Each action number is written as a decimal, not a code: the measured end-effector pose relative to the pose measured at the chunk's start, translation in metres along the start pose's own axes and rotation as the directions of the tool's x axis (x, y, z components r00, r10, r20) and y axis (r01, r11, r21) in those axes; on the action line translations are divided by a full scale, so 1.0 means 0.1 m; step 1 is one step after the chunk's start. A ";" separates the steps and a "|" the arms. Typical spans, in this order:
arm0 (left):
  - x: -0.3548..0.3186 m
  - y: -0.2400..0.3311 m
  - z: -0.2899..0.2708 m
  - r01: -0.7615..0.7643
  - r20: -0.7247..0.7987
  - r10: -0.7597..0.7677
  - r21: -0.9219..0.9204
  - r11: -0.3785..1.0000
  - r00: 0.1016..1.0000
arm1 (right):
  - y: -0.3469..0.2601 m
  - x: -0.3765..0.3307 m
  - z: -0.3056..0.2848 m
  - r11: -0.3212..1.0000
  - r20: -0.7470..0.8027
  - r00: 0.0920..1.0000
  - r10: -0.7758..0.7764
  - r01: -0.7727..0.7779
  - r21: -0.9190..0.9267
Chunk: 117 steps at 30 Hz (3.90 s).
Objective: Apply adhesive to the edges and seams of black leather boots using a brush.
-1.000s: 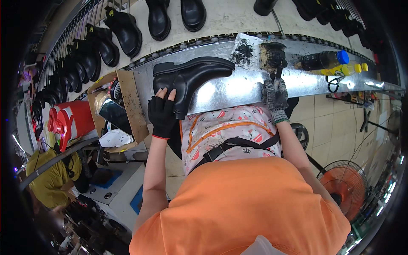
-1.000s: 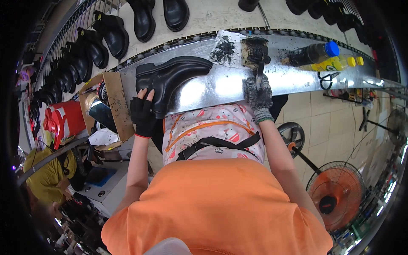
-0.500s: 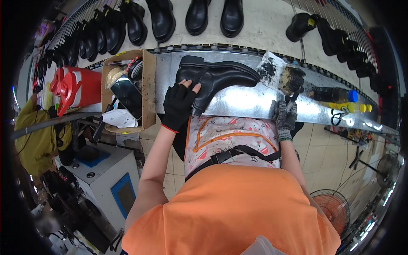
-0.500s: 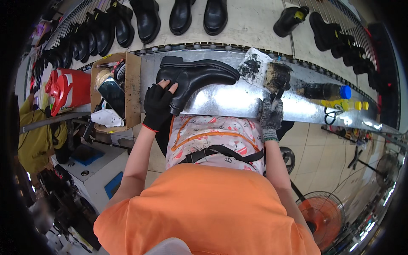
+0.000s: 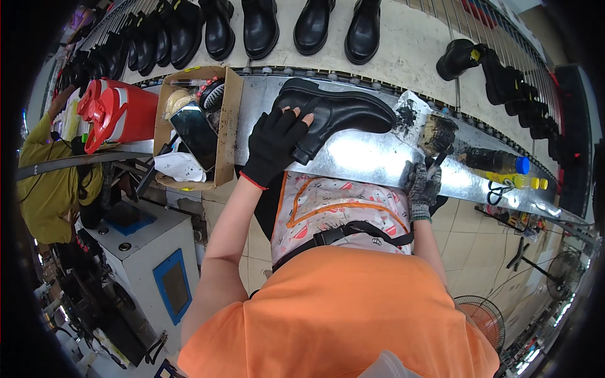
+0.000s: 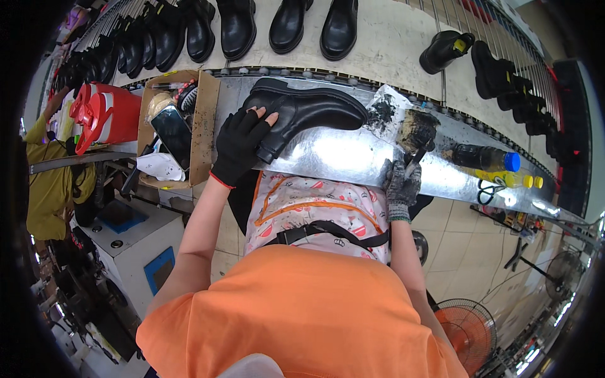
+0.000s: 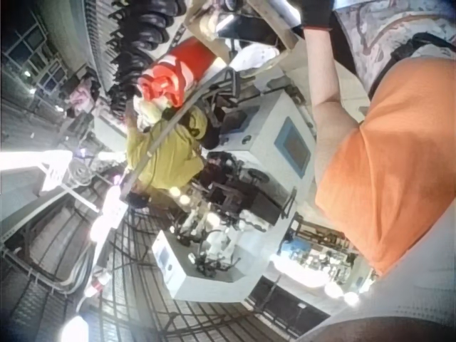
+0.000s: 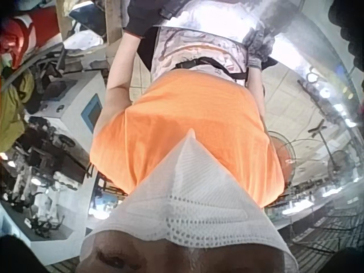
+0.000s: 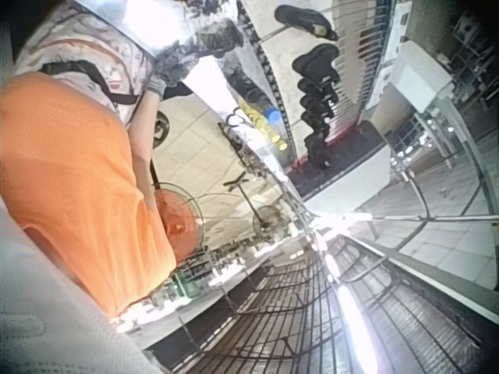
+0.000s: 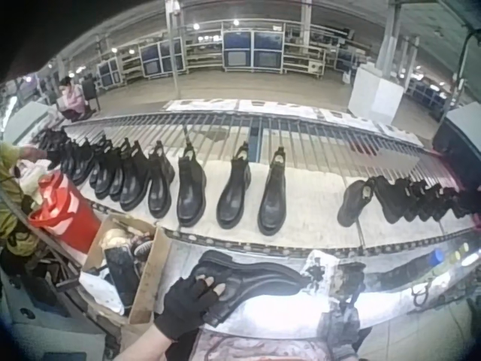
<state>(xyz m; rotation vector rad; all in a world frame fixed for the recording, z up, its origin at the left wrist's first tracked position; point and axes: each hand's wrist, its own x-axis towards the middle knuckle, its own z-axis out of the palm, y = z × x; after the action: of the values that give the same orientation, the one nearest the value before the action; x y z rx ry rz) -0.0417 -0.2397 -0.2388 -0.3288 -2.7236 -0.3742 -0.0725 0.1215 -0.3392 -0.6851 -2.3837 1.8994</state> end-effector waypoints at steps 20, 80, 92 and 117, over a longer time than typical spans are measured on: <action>-0.47 0.01 0.17 0.472 -0.198 -0.662 -0.559 0.682 0.723 | -0.20 -0.32 -0.15 0.987 0.075 0.984 0.161 -0.160 -0.027; 0.62 0.45 -0.02 0.389 0.069 -0.522 -0.751 0.533 0.850 | -1.68 -0.38 0.31 0.480 0.613 0.462 -0.641 0.864 -0.149; 0.59 0.44 0.04 0.397 0.080 -0.533 -0.760 0.514 0.843 | -1.70 -0.42 0.45 0.451 0.566 0.450 -0.691 0.880 -0.149; 0.52 0.24 0.15 0.426 0.080 -0.575 -0.755 0.498 0.814 | -1.80 -0.48 0.13 0.904 0.408 0.824 -0.393 0.266 0.334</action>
<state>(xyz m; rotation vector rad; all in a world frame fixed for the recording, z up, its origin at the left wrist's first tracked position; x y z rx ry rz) -0.0865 -0.2032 -0.2267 0.3350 -2.2680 -1.6359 -0.0916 0.0633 -0.1625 0.2338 -2.1975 2.3439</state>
